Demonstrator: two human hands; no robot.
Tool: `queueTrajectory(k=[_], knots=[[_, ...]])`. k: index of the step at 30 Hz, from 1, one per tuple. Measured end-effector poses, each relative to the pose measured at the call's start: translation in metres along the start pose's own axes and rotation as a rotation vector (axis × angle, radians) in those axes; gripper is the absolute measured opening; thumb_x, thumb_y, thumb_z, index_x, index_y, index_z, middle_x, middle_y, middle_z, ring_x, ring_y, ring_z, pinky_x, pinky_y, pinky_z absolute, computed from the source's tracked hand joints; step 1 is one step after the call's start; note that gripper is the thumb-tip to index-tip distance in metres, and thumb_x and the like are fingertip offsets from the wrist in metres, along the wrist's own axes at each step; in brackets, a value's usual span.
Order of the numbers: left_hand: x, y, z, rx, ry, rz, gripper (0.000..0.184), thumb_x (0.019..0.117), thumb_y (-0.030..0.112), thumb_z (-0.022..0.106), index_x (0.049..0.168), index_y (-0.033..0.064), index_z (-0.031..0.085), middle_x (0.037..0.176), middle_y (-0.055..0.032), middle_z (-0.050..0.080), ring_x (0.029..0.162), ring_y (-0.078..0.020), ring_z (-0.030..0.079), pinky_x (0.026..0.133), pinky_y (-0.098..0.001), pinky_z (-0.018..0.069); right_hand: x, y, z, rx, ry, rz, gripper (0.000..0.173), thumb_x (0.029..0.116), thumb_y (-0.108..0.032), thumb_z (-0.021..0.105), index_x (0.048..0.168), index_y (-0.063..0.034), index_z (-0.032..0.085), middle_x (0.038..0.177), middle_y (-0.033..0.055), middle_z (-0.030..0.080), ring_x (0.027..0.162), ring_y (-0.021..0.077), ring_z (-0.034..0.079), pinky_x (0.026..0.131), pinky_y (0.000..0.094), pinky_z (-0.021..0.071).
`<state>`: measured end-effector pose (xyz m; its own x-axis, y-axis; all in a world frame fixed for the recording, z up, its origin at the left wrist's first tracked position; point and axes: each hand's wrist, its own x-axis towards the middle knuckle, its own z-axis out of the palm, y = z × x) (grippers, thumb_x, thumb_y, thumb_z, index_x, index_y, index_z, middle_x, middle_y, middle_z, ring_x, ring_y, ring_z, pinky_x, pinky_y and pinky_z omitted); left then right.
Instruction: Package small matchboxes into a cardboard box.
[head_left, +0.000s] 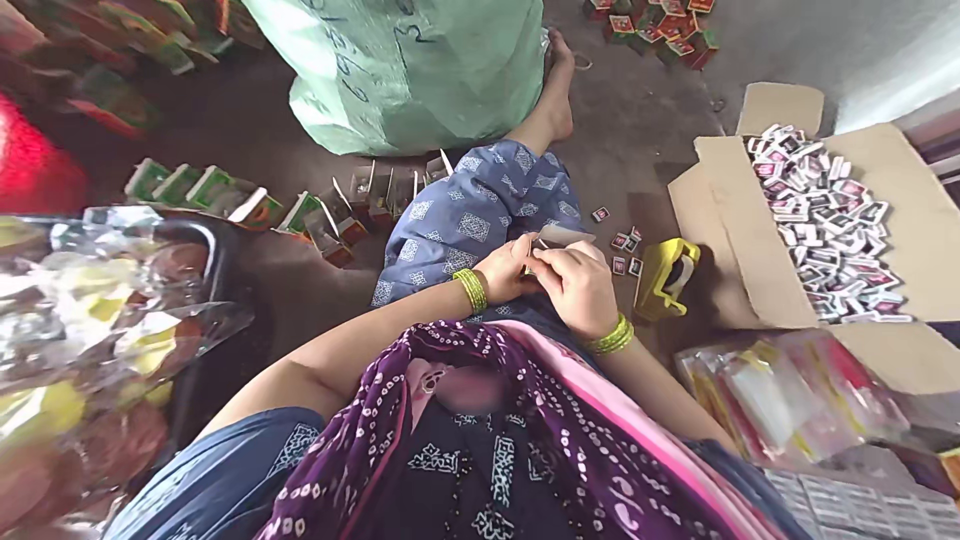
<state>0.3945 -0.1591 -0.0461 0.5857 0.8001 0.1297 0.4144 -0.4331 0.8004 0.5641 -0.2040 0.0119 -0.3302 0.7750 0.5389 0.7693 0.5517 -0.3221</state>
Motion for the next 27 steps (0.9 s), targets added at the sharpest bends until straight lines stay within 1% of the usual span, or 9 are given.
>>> queueTrajectory(k=[3,6,9,12,14,17,21,24,27], knots=[[-0.001,-0.001,0.0,-0.013,-0.018,-0.092,0.081,0.0864,0.018,0.077,0.15,-0.004,0.032,0.126,-0.021,0.065,0.118,-0.0281,0.065,0.106,-0.047,0.0502,-0.003,0.003,0.001,-0.118,-0.096,-0.149,0.039,0.1024,-0.044,0.06,0.108,-0.0101,0.078,0.097,0.0071,0.073,0.096,0.0257,0.066,0.086,0.0442,0.0534],[0.0,0.001,0.0,0.003,-0.032,-0.073,0.077,0.0875,0.016,0.074,0.149,-0.0049,0.032,0.123,-0.0213,0.065,0.116,-0.0285,0.066,0.104,-0.0471,0.0512,-0.007,0.007,0.003,-0.216,-0.166,-0.242,0.036,0.1057,-0.037,0.056,0.1,-0.0073,0.075,0.096,0.0094,0.07,0.096,0.028,0.065,0.083,0.0444,0.053],[0.002,-0.002,0.002,0.064,-0.067,-0.066,0.076,0.0891,0.018,0.073,0.148,-0.007,0.033,0.125,-0.0221,0.064,0.117,-0.0288,0.065,0.105,-0.0468,0.0507,-0.008,0.012,0.007,-0.205,-0.252,-0.268,0.032,0.1069,-0.029,0.053,0.092,-0.0077,0.071,0.095,0.0092,0.067,0.099,0.0282,0.064,0.085,0.0468,0.0525],[0.003,-0.001,-0.001,0.068,-0.104,-0.08,0.076,0.0885,0.019,0.074,0.148,-0.0067,0.034,0.128,-0.0224,0.063,0.121,-0.0291,0.064,0.107,-0.0465,0.0489,-0.007,0.015,0.01,-0.188,-0.285,-0.287,0.033,0.107,-0.03,0.052,0.091,-0.0084,0.071,0.097,0.0098,0.067,0.101,0.0287,0.064,0.087,0.0487,0.0521],[0.004,0.0,-0.002,0.02,-0.088,-0.109,0.082,0.0862,0.021,0.077,0.15,-0.0039,0.032,0.128,-0.0212,0.063,0.12,-0.0284,0.064,0.106,-0.0473,0.0496,-0.006,0.017,0.008,-0.193,-0.232,-0.266,0.033,0.1059,-0.036,0.054,0.094,-0.0118,0.073,0.103,0.0099,0.069,0.105,0.0292,0.064,0.09,0.0498,0.052],[0.001,0.0,0.0,-0.148,0.042,-0.068,0.099,0.0821,0.021,0.082,0.155,-0.0007,0.019,0.131,-0.0202,0.062,0.119,-0.0237,0.065,0.105,-0.0455,0.0521,-0.011,0.023,0.002,-0.1,0.007,-0.144,0.029,0.0975,-0.041,0.069,0.109,-0.0161,0.078,0.117,0.013,0.068,0.112,0.0324,0.062,0.096,0.0537,0.0498],[-0.001,-0.007,0.01,-0.26,0.282,0.19,0.112,0.0855,0.038,0.082,0.155,-0.0056,0.005,0.13,-0.025,0.06,0.119,-0.0213,0.066,0.104,-0.0412,0.0543,-0.016,0.037,-0.003,0.231,0.208,0.159,0.058,0.0855,-0.037,0.083,0.128,-0.0044,0.059,0.132,0.0179,0.059,0.129,0.032,0.053,0.109,0.0517,0.0452],[0.0,-0.008,0.011,-0.34,0.312,0.267,0.099,0.0854,0.038,0.083,0.149,-0.0047,0.019,0.126,-0.0204,0.062,0.115,-0.0193,0.067,0.101,-0.0405,0.0567,-0.024,0.044,0.003,0.648,0.119,0.34,0.065,0.09,-0.03,0.078,0.141,0.0001,0.051,0.136,0.0167,0.058,0.125,0.0217,0.059,0.103,0.0387,0.0545],[-0.003,-0.003,0.007,-0.423,0.26,0.24,0.08,0.0853,0.036,0.083,0.139,-0.0048,0.041,0.118,-0.0154,0.067,0.106,-0.0156,0.069,0.095,-0.0376,0.0596,-0.03,0.045,0.01,0.902,0.001,0.316,0.057,0.1011,-0.028,0.065,0.145,0.0046,0.049,0.138,0.0165,0.06,0.119,0.0181,0.065,0.101,0.0354,0.0575]])
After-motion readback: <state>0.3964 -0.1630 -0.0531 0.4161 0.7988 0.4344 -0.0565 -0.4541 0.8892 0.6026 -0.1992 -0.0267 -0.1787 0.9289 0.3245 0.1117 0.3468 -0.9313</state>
